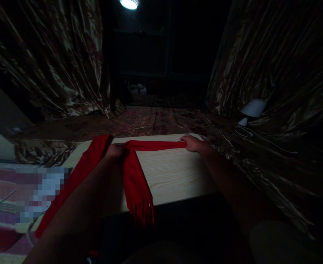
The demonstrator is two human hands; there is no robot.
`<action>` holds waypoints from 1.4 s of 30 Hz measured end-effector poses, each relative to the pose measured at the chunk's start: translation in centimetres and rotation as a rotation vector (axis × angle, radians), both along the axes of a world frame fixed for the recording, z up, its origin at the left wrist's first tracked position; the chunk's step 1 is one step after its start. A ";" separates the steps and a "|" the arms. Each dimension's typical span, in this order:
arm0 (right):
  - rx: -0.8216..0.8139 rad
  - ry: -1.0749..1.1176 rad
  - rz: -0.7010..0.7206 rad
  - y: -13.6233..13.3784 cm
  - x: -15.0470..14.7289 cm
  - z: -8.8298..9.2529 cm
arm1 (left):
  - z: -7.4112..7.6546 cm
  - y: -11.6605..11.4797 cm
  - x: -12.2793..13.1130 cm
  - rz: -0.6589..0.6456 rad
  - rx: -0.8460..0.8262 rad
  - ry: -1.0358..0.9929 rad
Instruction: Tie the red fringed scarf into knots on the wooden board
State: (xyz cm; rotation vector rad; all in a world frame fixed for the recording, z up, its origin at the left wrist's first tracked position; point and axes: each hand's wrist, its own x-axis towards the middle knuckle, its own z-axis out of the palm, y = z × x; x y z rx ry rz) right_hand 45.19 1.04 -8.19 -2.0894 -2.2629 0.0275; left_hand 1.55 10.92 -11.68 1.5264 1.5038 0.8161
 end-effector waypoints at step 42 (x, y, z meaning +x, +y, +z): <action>-0.218 -0.157 0.183 1.9 -9.3 2.2 | 1.5 -1.6 0.6 0.039 -0.028 -0.014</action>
